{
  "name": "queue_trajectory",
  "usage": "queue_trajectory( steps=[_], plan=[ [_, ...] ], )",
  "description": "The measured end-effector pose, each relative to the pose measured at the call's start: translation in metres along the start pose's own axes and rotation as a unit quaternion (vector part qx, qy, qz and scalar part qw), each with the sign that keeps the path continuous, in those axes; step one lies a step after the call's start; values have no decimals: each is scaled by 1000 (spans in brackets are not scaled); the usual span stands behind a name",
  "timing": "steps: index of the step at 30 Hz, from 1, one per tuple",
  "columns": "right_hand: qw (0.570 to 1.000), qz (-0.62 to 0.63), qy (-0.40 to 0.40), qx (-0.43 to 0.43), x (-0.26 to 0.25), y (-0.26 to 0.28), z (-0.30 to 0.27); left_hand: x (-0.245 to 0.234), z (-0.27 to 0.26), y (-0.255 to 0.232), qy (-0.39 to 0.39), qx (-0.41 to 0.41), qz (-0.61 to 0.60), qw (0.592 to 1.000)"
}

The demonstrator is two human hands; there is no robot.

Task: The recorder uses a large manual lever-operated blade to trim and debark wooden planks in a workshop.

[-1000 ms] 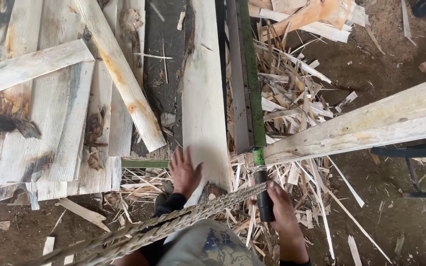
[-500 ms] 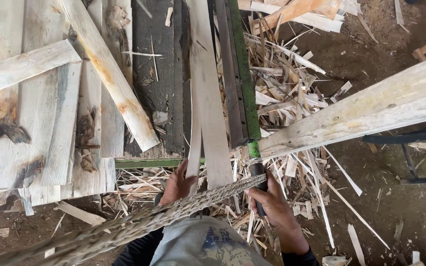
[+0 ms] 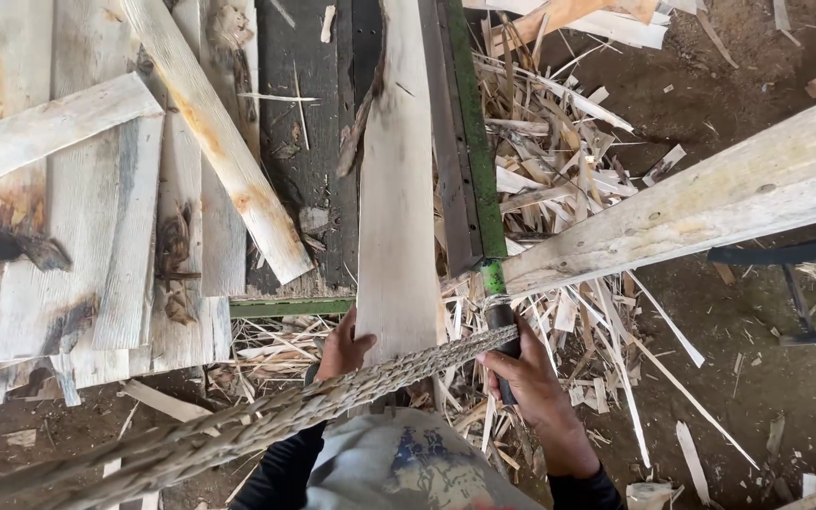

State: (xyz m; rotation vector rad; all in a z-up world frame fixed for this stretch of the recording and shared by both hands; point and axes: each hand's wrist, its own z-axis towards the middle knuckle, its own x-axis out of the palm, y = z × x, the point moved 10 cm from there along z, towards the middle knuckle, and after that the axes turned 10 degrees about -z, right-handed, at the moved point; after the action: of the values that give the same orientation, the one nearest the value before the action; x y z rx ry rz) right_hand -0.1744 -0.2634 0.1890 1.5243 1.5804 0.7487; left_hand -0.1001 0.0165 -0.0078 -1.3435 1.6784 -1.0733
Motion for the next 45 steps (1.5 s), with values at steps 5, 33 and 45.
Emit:
queue_trajectory(
  steps=[5, 33, 45],
  plan=[
    [1000, -30, -5, 5, 2, 9, -4, 21, 9, -23, 15, -21, -48, 999],
    [991, -105, -38, -69, -30, 14, -9, 63, 90, -19, -81, 50, -188, 978],
    [990, -139, -10, -38, -25, 3, 1, 62, 109, -6, -66, 37, -171, 982]
  ],
)
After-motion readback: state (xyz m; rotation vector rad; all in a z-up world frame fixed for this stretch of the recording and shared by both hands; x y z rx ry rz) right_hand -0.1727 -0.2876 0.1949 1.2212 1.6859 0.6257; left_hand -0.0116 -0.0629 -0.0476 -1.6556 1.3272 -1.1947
